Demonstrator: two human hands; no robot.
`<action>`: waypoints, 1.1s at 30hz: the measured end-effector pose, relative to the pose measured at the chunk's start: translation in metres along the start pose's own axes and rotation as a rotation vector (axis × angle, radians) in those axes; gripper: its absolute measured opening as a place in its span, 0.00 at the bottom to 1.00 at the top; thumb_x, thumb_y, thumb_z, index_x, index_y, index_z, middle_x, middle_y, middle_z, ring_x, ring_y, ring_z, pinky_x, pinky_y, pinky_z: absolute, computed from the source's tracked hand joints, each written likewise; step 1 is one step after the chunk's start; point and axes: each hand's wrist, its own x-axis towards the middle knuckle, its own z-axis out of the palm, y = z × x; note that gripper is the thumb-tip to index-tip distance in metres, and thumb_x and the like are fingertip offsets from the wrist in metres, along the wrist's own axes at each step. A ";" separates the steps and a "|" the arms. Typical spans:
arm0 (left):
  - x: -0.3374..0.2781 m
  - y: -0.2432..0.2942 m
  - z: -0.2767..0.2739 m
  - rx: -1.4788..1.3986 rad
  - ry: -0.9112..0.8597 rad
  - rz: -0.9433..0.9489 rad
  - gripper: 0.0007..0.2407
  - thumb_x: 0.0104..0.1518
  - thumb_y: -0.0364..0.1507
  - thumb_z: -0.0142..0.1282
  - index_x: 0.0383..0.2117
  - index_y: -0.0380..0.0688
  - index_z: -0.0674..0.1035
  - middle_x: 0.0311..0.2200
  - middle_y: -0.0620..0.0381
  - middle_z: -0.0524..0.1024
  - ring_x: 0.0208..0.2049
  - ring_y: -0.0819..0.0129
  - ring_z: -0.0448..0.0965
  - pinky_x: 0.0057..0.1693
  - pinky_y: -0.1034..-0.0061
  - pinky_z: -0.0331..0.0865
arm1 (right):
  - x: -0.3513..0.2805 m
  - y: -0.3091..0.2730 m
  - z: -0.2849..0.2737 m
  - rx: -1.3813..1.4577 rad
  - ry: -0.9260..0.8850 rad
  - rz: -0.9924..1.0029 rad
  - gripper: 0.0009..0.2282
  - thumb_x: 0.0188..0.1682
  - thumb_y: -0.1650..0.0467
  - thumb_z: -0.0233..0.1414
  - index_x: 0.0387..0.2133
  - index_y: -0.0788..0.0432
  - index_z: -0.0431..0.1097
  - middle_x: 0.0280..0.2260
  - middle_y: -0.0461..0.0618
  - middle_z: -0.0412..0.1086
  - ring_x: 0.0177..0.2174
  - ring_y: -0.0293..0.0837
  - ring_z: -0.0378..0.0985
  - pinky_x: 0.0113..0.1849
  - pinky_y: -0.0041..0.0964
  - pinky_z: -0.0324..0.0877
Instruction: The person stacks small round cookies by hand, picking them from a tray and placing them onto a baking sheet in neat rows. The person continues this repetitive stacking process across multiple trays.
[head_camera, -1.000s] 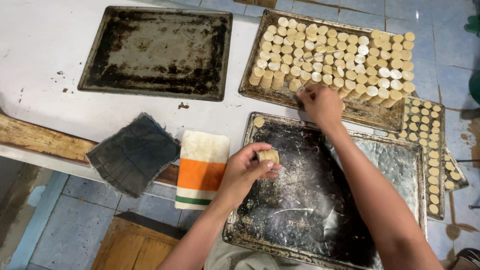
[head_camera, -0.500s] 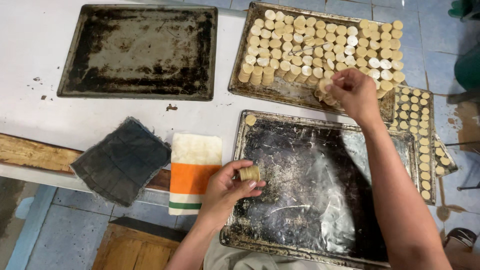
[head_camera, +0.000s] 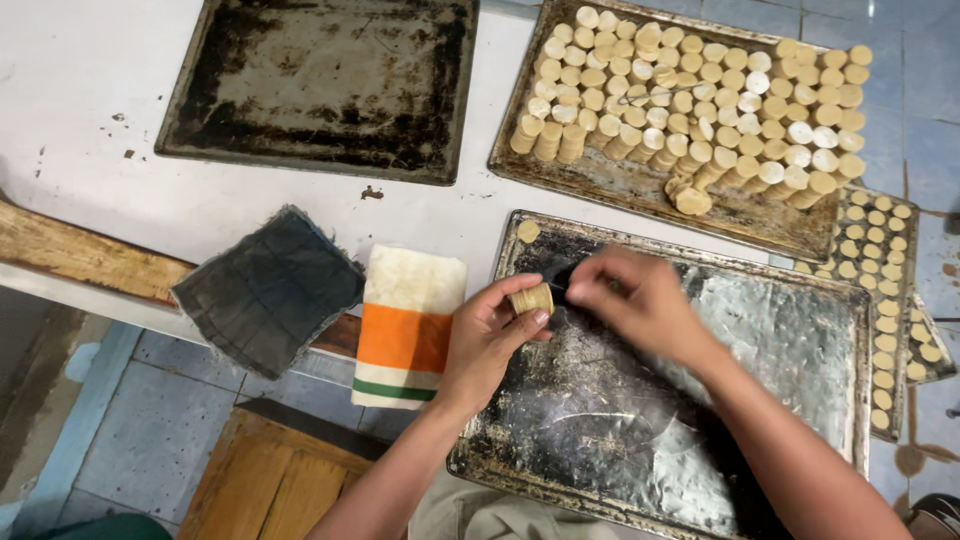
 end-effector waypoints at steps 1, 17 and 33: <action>0.001 -0.001 -0.001 0.017 0.000 0.006 0.16 0.60 0.19 0.58 0.56 0.34 0.75 0.44 0.49 0.79 0.43 0.70 0.80 0.48 0.74 0.82 | -0.002 -0.009 0.007 0.009 -0.029 0.036 0.07 0.47 0.69 0.60 0.33 0.61 0.77 0.29 0.49 0.75 0.27 0.40 0.75 0.29 0.34 0.68; 0.006 -0.007 -0.013 -0.011 0.036 -0.015 0.16 0.60 0.21 0.56 0.56 0.35 0.73 0.43 0.52 0.77 0.43 0.69 0.83 0.45 0.74 0.84 | 0.027 0.041 0.027 -0.339 0.099 0.048 0.05 0.50 0.71 0.56 0.34 0.61 0.77 0.33 0.54 0.76 0.27 0.52 0.78 0.30 0.44 0.72; 0.023 -0.021 -0.004 -0.046 0.063 0.023 0.14 0.62 0.19 0.57 0.54 0.31 0.75 0.42 0.52 0.78 0.37 0.73 0.78 0.43 0.78 0.79 | 0.014 0.015 0.016 -0.083 0.042 0.042 0.08 0.53 0.68 0.56 0.37 0.62 0.76 0.31 0.50 0.76 0.27 0.41 0.78 0.31 0.36 0.71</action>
